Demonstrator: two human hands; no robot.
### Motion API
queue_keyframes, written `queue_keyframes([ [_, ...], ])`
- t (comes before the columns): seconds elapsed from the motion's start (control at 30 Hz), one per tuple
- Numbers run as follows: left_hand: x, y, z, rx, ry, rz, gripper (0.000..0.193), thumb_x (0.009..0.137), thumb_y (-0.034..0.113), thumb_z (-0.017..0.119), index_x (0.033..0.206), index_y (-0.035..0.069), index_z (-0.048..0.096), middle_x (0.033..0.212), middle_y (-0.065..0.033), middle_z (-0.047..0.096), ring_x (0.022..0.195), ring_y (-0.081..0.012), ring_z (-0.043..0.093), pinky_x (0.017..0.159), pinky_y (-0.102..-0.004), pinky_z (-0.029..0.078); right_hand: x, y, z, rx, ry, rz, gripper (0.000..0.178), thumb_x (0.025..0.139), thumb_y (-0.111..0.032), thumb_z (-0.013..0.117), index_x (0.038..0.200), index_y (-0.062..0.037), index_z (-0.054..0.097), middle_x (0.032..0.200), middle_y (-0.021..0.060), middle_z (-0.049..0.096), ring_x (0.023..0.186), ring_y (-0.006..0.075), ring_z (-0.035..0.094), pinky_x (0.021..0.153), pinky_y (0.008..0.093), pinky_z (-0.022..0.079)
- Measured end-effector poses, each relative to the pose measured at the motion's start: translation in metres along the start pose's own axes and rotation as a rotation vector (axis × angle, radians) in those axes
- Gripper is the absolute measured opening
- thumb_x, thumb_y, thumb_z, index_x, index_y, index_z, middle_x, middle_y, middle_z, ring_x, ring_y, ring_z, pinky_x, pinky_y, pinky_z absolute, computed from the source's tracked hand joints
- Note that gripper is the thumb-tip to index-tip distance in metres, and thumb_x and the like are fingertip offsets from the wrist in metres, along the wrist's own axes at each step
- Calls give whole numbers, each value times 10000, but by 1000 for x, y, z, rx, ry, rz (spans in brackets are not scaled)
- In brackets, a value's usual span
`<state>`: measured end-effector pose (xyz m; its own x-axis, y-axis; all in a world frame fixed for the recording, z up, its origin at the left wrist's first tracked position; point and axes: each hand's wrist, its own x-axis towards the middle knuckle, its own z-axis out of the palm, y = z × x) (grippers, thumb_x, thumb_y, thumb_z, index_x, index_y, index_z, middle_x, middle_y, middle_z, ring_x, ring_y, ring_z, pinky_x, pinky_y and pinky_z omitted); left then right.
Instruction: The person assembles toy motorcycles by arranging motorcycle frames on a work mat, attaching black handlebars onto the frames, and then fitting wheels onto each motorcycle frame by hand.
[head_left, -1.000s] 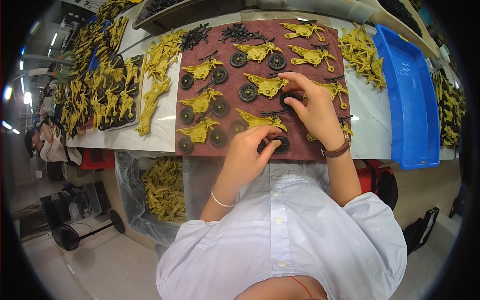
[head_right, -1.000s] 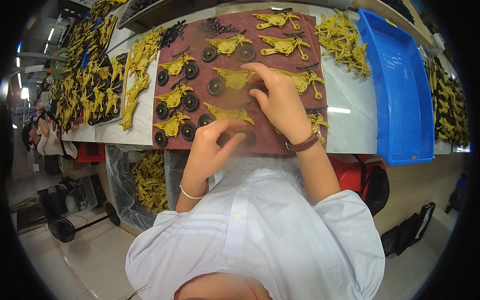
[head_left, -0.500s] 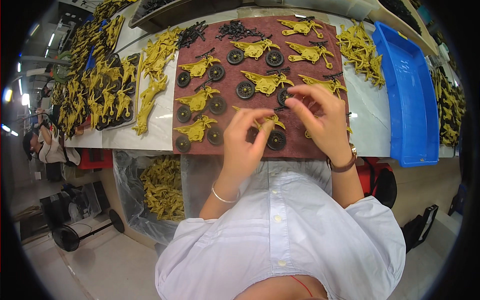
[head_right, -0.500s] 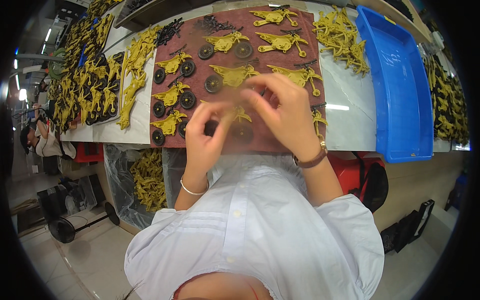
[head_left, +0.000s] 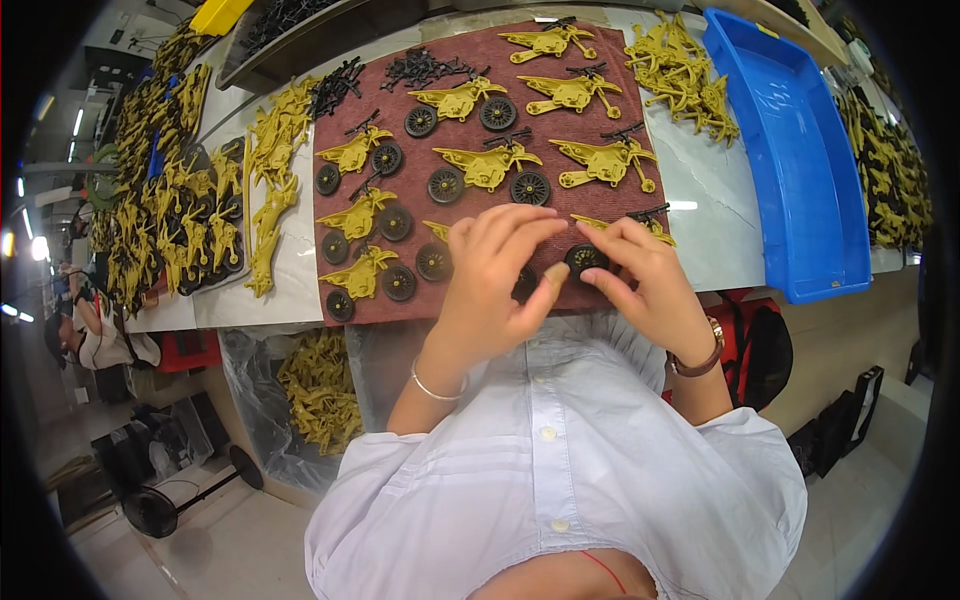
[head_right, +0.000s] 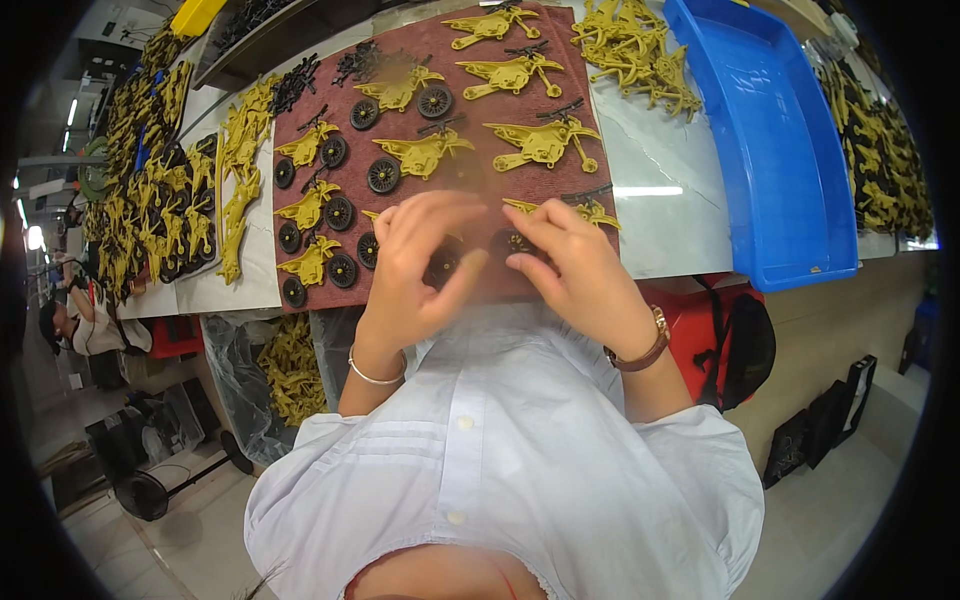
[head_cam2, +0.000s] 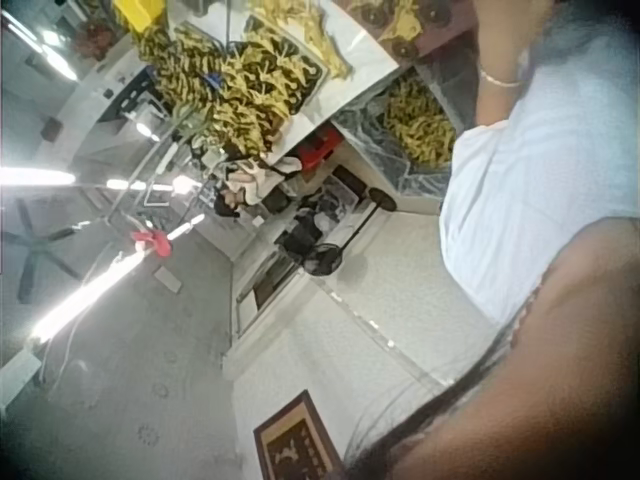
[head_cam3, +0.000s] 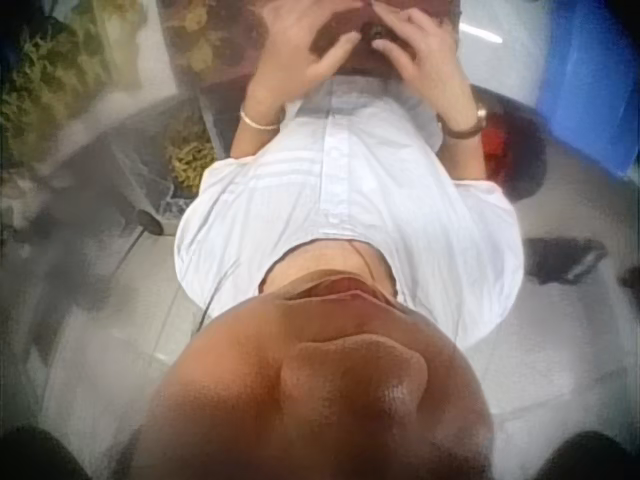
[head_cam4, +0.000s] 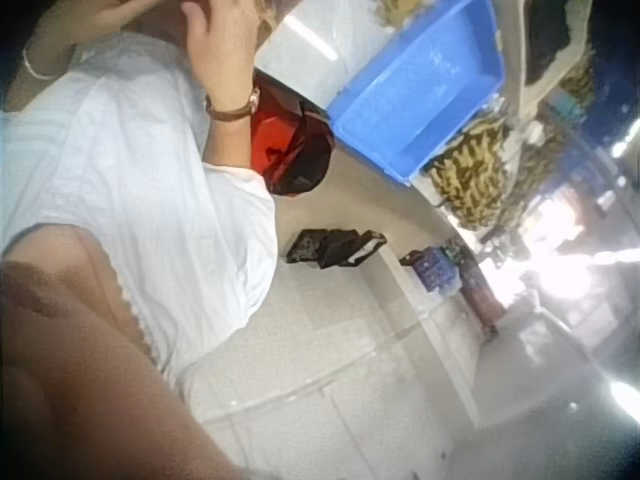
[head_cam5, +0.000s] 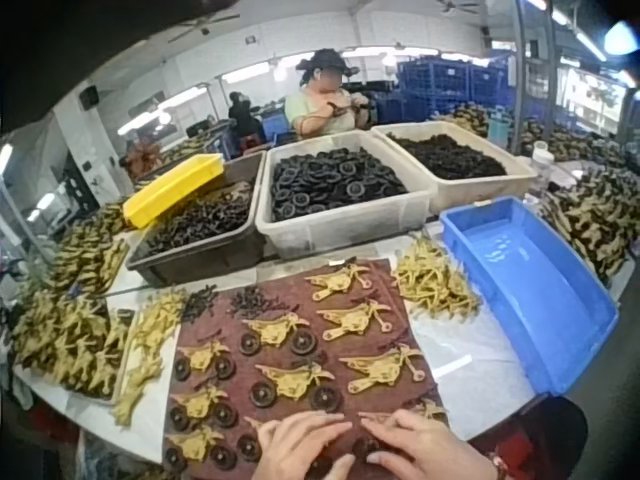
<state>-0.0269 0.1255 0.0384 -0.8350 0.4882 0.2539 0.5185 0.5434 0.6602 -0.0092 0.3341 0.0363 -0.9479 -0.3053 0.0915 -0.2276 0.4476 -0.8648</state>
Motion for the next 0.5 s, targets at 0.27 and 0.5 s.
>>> queue_keyframes([
  [0.27,1,5,10,256,1,60,470,662,271,745,1112,156,676,1328,-103,537,1305,-361,385,1008,-513,222,-6,5,9,-12,87,83,332,778,-23,701,1098,0,615,926,100,576,694,235,597,636,346,480],
  [0.5,2,4,13,256,5,71,456,649,263,753,1091,169,687,1332,-102,535,1311,-359,382,1016,-505,221,1,-1,9,-49,227,52,213,776,-11,712,974,3,634,895,103,588,683,223,613,641,317,489],
])
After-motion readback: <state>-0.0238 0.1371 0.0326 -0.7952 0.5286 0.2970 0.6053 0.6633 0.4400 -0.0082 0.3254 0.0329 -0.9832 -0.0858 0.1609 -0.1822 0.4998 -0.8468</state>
